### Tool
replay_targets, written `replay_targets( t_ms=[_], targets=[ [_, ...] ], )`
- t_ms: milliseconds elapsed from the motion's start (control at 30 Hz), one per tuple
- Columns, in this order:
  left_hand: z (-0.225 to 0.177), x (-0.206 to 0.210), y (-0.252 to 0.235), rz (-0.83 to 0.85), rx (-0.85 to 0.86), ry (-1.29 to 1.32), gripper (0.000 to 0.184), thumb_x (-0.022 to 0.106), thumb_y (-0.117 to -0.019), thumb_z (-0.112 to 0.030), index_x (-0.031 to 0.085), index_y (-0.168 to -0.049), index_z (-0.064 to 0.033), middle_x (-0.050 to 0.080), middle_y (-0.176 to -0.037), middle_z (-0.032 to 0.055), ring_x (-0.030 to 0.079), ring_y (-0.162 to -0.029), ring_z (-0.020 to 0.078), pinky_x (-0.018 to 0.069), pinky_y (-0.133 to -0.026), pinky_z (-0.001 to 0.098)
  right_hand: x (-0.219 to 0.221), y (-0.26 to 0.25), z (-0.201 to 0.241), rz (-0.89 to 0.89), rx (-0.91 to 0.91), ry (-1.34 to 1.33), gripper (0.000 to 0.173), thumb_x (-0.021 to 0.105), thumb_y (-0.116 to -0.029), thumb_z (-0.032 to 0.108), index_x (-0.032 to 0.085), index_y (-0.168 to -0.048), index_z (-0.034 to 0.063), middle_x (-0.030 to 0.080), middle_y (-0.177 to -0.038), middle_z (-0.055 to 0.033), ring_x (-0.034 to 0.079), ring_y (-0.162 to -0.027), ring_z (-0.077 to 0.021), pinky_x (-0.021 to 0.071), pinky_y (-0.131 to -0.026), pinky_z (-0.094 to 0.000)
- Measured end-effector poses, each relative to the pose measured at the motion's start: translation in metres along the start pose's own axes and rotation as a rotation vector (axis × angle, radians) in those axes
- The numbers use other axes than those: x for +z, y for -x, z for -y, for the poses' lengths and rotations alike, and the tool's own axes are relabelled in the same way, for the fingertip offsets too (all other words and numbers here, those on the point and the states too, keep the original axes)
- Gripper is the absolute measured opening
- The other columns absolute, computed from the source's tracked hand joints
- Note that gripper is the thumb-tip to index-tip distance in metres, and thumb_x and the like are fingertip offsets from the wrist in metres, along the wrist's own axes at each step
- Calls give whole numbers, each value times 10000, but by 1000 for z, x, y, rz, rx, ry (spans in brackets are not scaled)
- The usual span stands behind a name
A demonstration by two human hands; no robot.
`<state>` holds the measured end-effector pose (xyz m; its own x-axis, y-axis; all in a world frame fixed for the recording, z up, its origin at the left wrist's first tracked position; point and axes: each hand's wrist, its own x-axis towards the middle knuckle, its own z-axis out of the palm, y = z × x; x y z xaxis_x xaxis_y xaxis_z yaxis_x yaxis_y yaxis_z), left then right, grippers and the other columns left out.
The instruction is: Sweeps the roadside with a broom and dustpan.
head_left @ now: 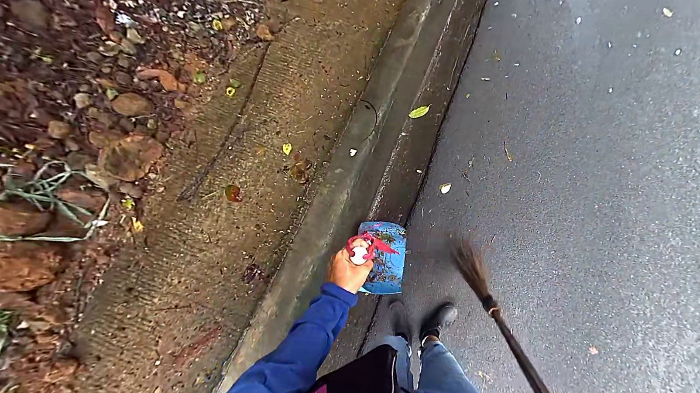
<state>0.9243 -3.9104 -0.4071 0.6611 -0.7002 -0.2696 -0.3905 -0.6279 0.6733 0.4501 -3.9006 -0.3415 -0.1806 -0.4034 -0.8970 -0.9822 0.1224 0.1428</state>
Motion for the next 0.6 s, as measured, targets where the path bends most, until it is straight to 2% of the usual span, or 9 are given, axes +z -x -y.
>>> replay_targets(
  t_ms=[100, 200, 300, 367, 467, 600],
  targets=[
    [-3, -5, -5, -35, 17, 43, 297, 769, -823, 28, 691, -1108, 64, 706, -1051, 272, 680, -1019, 394, 489, -932, 611, 14, -30, 36, 147, -74, -16, 604, 602, -1013, 260, 430, -1592, 284, 653, -1377, -216, 621, -1257, -459, 455, -1020, -699],
    [-11, -33, -28, -85, 26, 95, 379, 783, -787, 52, 661, -1141, 106, 688, -1093, 303, 669, -1061, 403, 491, -971, 593, 8, -27, 49, 151, -164, -180, 565, 640, -1015, 279, 491, -1559, 249, 658, -1378, -199, 620, -1266, -434, 441, -1053, -682],
    [-13, -64, -64, -144, 34, 202, 467, 775, -738, 118, 616, -1177, 145, 677, -1124, 290, 662, -1065, 345, 511, -982, 510, -18, -2, 34, 51, -188, -395, 556, 674, -999, 281, 532, -1527, 183, 701, -1276, -214, 683, -1127, -420, 506, -960, -647],
    [-17, -77, -90, -179, 16, 248, 515, 766, -731, 136, 591, -1215, 157, 664, -1155, 298, 655, -1072, 342, 507, -983, 502, -37, 11, 23, -51, -175, -426, 540, 668, -1002, 287, 547, -1517, 176, 703, -1269, -232, 680, -1129, -452, 497, -963, -680],
    [-30, -83, -122, -207, -39, 281, 525, 779, -733, 136, 599, -1227, 129, 664, -1166, 283, 653, -1064, 333, 510, -967, 495, -70, 9, 8, -252, -146, -404, 493, 662, -1001, 288, 591, -1479, 192, 715, -1186, -263, 690, -1036, -484, 502, -888, -713],
    [-57, -61, -158, -239, -80, 372, 647, 786, -707, 160, 535, -1302, 126, 640, -1225, 273, 635, -1120, 314, 516, -989, 448, -134, -31, 5, -417, -69, -288, 413, 594, -1037, 276, 625, -1432, 158, 689, -1224, -296, 646, -1133, -535, 466, -929, -755]
  ],
)
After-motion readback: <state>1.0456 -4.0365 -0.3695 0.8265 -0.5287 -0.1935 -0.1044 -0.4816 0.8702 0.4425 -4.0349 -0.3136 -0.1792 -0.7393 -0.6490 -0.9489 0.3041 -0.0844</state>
